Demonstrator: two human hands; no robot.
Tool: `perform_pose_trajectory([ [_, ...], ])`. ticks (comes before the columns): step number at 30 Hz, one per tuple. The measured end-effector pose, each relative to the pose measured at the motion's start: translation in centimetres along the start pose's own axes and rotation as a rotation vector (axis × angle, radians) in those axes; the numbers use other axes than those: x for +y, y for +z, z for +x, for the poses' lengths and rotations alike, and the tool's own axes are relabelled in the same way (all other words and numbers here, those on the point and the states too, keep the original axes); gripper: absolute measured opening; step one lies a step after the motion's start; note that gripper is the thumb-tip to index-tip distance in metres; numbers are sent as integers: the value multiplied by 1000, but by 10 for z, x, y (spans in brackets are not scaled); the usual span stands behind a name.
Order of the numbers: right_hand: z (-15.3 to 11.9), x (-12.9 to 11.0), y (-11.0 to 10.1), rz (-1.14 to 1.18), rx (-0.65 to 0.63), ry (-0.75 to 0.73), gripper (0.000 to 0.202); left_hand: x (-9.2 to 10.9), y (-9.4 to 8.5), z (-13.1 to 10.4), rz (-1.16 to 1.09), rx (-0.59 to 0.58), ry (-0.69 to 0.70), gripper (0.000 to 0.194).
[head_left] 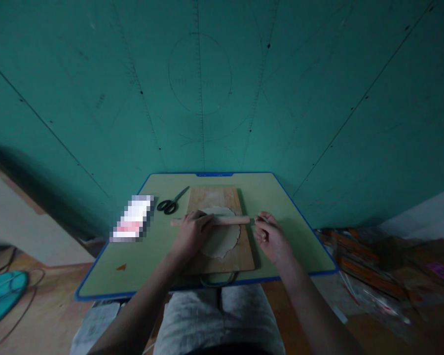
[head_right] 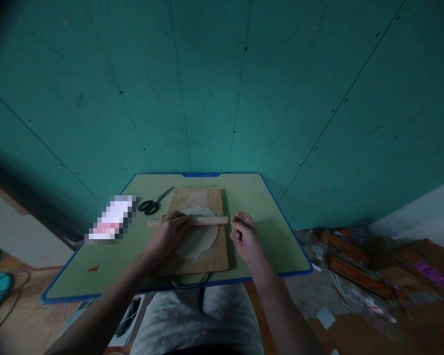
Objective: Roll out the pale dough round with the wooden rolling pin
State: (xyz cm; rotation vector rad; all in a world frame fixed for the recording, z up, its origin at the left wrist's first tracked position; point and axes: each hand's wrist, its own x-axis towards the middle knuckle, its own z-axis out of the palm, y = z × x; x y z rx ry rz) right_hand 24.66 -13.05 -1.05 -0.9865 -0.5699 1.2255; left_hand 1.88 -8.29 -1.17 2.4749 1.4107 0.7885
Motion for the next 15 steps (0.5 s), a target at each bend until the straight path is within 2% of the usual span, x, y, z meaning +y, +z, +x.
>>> perform_pose_trajectory([
  [6, -2, -1, 4, -96, -71, -58, 35, 2, -2, 1, 12, -8, 1, 25],
  [11, -1, -4, 8, -151, -74, -79, 37, 6, 6, 0, 128, 11, 18, 25],
  [15, 1, -4, 10, -223, -67, -115, 36, 10, 12, 1, 278, 35, 83, 39],
])
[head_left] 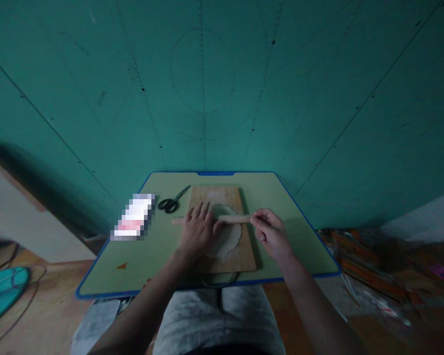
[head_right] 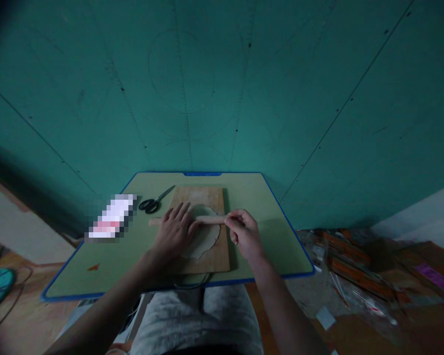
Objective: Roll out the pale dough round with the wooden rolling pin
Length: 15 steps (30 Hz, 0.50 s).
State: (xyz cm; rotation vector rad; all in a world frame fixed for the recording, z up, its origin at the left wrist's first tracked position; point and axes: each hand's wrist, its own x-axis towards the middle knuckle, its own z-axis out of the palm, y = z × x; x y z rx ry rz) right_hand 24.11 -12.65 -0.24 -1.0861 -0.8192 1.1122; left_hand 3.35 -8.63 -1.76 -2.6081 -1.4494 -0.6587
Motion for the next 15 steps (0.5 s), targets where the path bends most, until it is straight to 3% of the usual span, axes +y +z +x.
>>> perform_pose_trajectory([
  [4, 5, 1, 0, -82, -6, -31, 33, 0, 0, 12, 78, -78, -19, 54],
  [15, 39, -8, -2, -249, -26, -89, 30, -16, 16, 66, 106, -131, -121, 53],
])
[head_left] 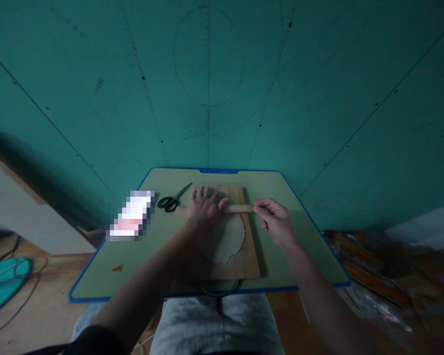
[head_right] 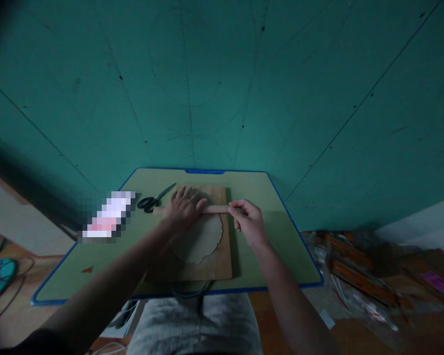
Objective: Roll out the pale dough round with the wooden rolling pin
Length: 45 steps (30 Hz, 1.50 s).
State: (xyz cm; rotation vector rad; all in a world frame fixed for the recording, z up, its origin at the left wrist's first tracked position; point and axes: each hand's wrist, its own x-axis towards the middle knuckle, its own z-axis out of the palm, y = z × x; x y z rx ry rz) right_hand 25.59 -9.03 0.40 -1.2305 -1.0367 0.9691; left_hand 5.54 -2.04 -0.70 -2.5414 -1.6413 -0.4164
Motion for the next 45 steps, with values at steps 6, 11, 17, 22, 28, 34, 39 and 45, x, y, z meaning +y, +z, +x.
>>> perform_pose_trajectory([
  [6, 14, -4, 0, -62, -18, -17, 28, -8, 9, 28, -32, -17, -36, 48],
  [11, 14, -8, 3, -112, -25, -44, 26, -10, 11, 29, -30, -22, -19, 40],
  [17, 11, -13, 1, -146, -51, -60, 27, -2, 5, 9, -34, 9, 13, 43],
  [22, 7, -17, 3, -200, -74, -131, 24, 11, -3, -20, -48, 16, 2, 46],
  [28, 4, -23, 6, -234, -96, -183, 25, 19, -23, -70, -122, 8, 133, 40],
  [34, 4, -22, 4, -248, -108, -153, 29, 1, -28, -94, -133, 18, 132, 41],
  [39, 3, -14, 9, -244, -150, -129, 30, -24, -13, -107, -161, 138, -70, 36],
  [45, 2, -2, 16, -154, -194, -41, 30, -38, -1, -118, -486, 217, -215, 39],
])
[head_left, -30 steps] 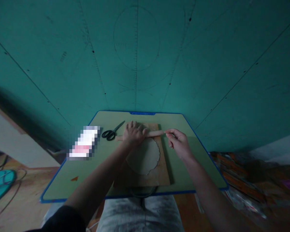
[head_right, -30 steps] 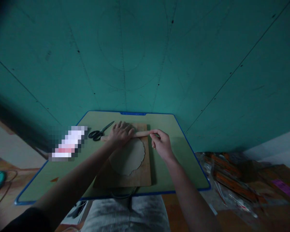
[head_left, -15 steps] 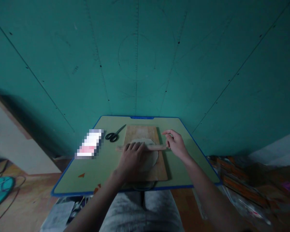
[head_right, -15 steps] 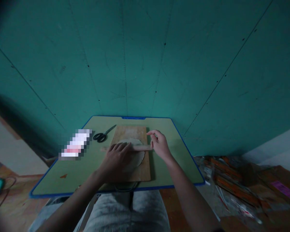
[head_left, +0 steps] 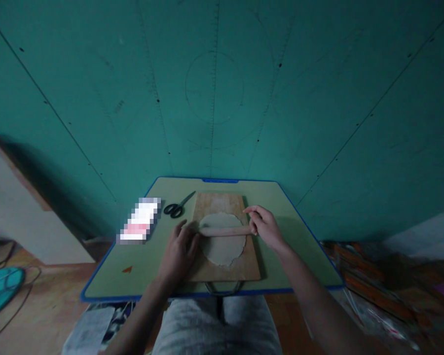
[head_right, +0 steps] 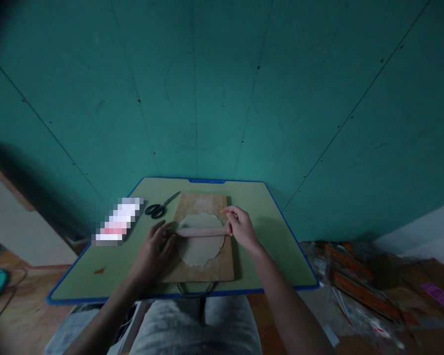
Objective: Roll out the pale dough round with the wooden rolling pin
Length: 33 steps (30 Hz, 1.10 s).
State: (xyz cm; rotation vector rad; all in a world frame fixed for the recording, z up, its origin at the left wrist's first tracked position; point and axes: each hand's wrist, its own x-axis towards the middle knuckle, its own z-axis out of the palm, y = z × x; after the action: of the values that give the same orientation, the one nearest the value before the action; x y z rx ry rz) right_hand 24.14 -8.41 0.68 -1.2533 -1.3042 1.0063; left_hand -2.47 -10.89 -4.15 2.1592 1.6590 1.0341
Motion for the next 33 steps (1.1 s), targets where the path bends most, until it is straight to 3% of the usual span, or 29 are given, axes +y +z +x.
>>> perform_pose_trajectory([
  [7, 0, 3, 6, 193, -12, 99, 34, 0, 1, -1, -119, 23, 0, 36],
  [14, -2, 3, 9, 246, 11, 101, 37, 1, 1, -2, -122, 46, 28, 33],
  [25, -4, -6, 6, 44, 119, -29, 27, 6, -7, -6, -134, 43, 106, 27],
  [33, -9, -3, 8, -86, -1, -54, 25, 12, -8, -26, -101, 57, 172, 22],
])
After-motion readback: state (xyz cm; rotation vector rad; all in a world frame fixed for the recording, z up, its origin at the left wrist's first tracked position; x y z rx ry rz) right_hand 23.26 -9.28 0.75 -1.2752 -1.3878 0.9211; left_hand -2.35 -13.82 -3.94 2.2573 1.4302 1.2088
